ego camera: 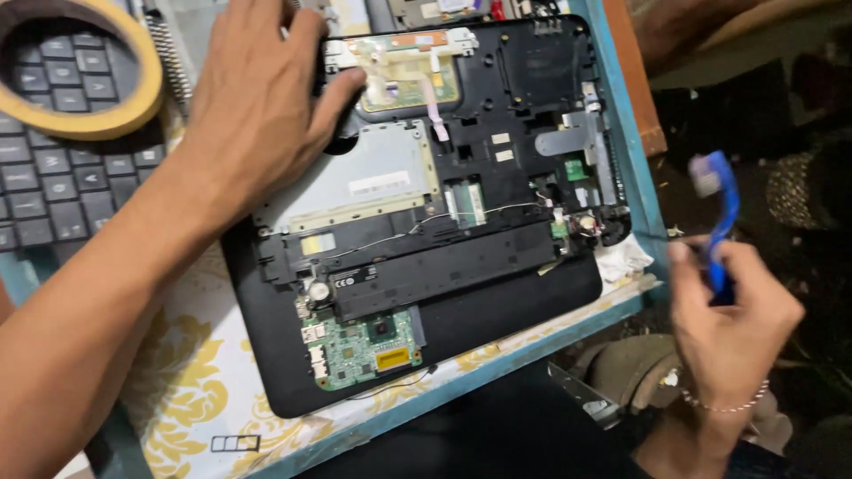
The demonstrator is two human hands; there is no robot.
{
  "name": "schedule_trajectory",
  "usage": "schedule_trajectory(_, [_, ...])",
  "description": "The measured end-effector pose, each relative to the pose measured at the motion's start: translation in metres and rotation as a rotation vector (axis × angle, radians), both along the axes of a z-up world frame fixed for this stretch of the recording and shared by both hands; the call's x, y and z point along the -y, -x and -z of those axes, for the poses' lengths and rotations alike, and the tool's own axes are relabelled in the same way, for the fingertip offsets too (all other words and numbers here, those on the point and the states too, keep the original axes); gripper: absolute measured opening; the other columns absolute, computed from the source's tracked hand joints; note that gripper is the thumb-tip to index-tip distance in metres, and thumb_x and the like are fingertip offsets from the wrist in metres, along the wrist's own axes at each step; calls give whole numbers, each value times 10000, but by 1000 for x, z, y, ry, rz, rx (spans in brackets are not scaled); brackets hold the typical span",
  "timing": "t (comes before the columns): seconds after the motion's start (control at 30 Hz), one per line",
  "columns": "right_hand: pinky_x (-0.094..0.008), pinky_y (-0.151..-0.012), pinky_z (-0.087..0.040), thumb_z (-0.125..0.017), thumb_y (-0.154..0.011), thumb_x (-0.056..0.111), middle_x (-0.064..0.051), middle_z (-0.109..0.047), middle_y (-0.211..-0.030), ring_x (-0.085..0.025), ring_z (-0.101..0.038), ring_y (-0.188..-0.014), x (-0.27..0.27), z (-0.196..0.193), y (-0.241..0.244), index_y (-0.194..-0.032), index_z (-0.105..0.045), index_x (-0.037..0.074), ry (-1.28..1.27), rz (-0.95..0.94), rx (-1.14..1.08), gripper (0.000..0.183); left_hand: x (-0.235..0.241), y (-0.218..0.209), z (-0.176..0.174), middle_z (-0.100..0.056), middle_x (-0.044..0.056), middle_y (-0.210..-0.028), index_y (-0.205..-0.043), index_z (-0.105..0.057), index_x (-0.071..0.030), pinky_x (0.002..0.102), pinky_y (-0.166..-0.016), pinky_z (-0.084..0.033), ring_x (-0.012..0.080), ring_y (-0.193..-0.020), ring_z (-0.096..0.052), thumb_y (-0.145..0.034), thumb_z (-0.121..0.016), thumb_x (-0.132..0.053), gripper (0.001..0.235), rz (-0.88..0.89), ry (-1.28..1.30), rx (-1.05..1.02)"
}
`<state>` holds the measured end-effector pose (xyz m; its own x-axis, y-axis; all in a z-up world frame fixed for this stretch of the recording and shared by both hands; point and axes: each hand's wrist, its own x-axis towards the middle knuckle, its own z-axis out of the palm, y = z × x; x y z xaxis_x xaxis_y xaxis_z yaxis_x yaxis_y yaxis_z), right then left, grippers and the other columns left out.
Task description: The person disassembles a laptop, removes the motherboard, and cleans the chassis with a toothbrush. They then reposition the motherboard, reconnect a fan cable, and place the keyboard back into the chassis.
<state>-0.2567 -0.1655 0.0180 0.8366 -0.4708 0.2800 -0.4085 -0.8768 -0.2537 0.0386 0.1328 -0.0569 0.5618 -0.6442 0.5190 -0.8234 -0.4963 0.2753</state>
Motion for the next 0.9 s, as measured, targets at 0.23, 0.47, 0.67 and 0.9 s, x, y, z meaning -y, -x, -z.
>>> schedule_trajectory(0.23, [-198, -478, -214, -712, -927, 25, 38, -436, -598, -56, -308, -514, -18, -2, -8, -1003, -721, -24, -483, 21, 0, 91, -3, 3, -12, -511, 303, -1212, -1228, -530, 130, 537, -968, -429, 453, -1095, -517, -1112, -741, -93, 329, 75, 110, -24])
schedule_trajectory(0.47, [-209, -547, -301, -688, -942, 32, 4, -510, -681, -80, -378, -590, -7, 5, 5, -1007, -734, -37, -610, 127, 48, 105, -4, -2, 2, -501, 245, -1151, -1298, -589, 119, 461, -938, -436, 356, -1045, -484, -1152, -740, -185, 369, -3, -2, 17])
schedule_trajectory(0.67, [-229, -436, -222, -699, -973, 31, 38, -443, -575, -79, -332, -460, 27, 8, 16, -972, -695, 8, -366, -3, 71, 23, -3, -2, 4, -487, 236, -1141, -1307, -592, 118, 461, -942, -436, 355, -1054, -482, -1160, -718, -200, 373, -33, -33, -7])
schedule_trajectory(0.9, [-245, -496, -285, -704, -993, -7, -53, -521, -674, -126, -375, -551, 22, -1, 16, -1070, -712, -76, -312, 136, 2, 103, -4, 1, -2, -497, 249, -1134, -1283, -601, 122, 471, -941, -437, 374, -1041, -494, -1140, -723, -157, 337, 13, 34, -8])
